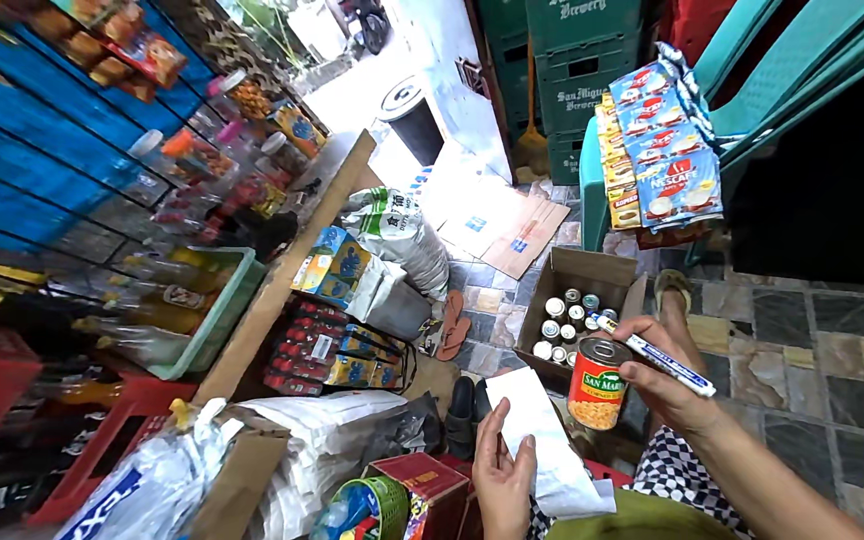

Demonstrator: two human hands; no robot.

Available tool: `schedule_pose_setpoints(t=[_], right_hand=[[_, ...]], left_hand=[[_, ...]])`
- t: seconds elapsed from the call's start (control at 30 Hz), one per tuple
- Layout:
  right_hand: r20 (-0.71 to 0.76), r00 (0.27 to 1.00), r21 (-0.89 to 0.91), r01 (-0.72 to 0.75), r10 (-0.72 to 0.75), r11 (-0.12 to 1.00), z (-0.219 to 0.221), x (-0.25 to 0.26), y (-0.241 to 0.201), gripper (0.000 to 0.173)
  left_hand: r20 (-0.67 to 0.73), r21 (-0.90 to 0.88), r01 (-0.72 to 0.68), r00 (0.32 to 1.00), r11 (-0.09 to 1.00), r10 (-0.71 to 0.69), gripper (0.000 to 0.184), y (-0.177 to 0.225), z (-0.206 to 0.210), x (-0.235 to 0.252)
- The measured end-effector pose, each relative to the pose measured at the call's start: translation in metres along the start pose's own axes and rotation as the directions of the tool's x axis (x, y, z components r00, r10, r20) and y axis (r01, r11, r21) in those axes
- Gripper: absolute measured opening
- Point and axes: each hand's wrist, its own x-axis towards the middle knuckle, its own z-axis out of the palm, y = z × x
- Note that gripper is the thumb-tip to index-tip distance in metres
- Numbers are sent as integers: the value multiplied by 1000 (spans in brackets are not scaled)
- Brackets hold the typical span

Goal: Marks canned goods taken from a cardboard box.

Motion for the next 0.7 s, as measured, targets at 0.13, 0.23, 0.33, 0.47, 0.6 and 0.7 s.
schedule_pose_setpoints(t=[0.13,0.23,0.33,0.47,0.6,0.7], right_hand=[[19,1000,-11,-18,18,1000,3,3,2,44],[37,999,-2,-30,30,1000,7,7,2,42],[52,998,2,-24,24,1000,11,12,4,42],[89,995,-20,-36,38,999,18,18,5,41],[143,989,-44,-41,47,998,26,25,6,40],[194,979,-51,-50,59,997,32,30,8,40]], left_hand=[[9,-2,8,1000,1000,-8,51,-1,1,-1],[15,-12,2,1000,1000,-2,50,0,2,-2],[24,-26,-22,999,999,22,46,-2,1,-2],[32,-2,-38,999,999,38,41,-4,-1,-3],[45,7,-47,998,999,46,40,-6,-1,-3],[53,12,-41,998,999,40,40,-7,-1,-3]])
